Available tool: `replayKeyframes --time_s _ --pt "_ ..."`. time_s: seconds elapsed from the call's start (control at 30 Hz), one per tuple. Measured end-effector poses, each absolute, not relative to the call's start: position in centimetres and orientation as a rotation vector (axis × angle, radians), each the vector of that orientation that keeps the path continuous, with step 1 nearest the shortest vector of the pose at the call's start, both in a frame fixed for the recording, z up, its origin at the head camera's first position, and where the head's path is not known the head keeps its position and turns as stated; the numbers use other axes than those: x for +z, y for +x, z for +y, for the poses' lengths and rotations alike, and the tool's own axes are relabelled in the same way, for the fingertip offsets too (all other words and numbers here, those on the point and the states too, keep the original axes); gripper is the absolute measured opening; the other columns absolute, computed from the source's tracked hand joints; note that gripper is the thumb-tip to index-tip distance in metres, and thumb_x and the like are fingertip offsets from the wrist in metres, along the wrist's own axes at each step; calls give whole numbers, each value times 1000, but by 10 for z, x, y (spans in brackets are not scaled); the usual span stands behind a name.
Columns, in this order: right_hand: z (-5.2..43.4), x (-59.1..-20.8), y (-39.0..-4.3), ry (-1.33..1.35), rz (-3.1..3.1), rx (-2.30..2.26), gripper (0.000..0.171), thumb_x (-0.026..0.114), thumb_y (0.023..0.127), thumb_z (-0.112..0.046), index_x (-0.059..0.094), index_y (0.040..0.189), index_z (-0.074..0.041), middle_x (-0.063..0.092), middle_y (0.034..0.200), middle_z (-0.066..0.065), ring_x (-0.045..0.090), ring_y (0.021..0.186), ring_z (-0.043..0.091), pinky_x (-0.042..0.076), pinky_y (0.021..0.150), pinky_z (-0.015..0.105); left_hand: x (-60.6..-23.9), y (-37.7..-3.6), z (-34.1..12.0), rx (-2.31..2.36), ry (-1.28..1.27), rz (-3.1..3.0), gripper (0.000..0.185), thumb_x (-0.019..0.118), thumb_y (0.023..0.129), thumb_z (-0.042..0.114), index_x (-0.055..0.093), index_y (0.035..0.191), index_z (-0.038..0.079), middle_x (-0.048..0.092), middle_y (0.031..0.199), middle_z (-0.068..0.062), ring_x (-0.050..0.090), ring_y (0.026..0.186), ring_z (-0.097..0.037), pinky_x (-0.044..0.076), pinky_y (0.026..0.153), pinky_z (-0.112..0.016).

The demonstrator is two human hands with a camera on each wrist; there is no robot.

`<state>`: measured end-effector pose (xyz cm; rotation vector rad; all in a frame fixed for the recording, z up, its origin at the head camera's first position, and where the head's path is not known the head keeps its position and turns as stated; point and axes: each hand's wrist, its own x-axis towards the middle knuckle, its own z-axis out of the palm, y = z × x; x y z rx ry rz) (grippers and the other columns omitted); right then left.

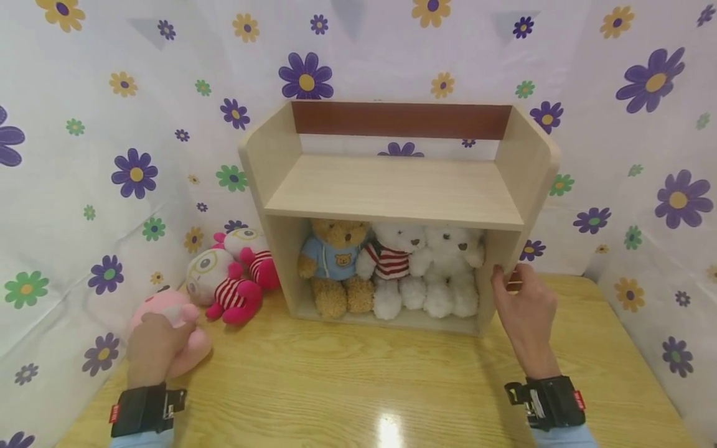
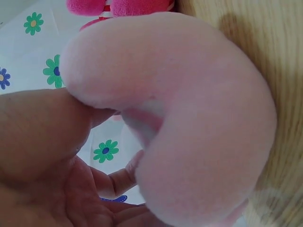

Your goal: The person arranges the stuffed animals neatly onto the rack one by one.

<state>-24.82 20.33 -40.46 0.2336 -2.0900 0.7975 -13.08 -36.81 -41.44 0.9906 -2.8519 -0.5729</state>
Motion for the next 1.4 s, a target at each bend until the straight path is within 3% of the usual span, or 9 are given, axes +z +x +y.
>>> replayKeyframes --time_s 0.27,0.47,0.63,0.87,1.1,1.23,1.3,1.4 --pt "205 -406 -252 308 -2078 715 22 68 90 -8 66 77 9 68 64 25 69 53 39 35 53 6 -415 -130 -372 -629 1037 -2869 73 58 97 37 33 124 -25 51 106 -48 57 98 -56 52 82 -64" --pt "206 -408 -253 348 -2051 668 22 67 90 -6 61 73 7 64 59 22 57 43 31 28 43 18 -415 -126 -373 -655 999 -2830 72 58 96 36 32 124 -25 50 110 -51 56 104 -63 49 86 -69" --pt "206 -408 -254 351 -2041 673 22 68 90 -6 62 74 7 64 59 22 57 43 31 27 45 14 -414 -124 -373 -701 951 -2801 69 57 95 35 33 122 -24 50 111 -52 54 107 -66 47 85 -70" --pt "206 -409 -253 352 -2053 698 19 70 89 -6 65 79 9 66 62 25 61 45 34 29 45 10 -416 -122 -371 -722 860 -2756 52 61 96 36 48 109 -12 60 99 -38 62 91 -55 48 69 -55" --pt "205 -408 -252 358 -2042 696 20 69 89 -5 63 77 10 65 60 24 59 43 32 28 44 12 -414 -122 -366 -771 920 -2640 64 62 94 36 42 122 -18 56 109 -46 60 97 -59 49 77 -62" --pt "205 -407 -252 361 -2038 684 21 68 90 -5 62 75 9 65 59 24 58 42 33 29 43 14 -414 -119 -363 -713 897 -2632 67 66 91 38 45 110 -22 57 98 -44 61 86 -54 50 76 -62" --pt "205 -407 -252 363 -2042 679 22 68 90 -5 62 75 9 65 59 24 59 42 33 29 43 15 -415 -118 -364 -672 862 -2670 65 68 91 41 52 99 -22 58 86 -37 58 80 -49 49 70 -56" --pt "205 -407 -252 361 -2051 673 23 68 90 -5 61 74 9 64 59 24 58 42 32 28 43 14 -414 -116 -365 -595 802 -2782 62 67 93 46 61 81 -14 54 66 -22 56 71 -41 41 78 -58"
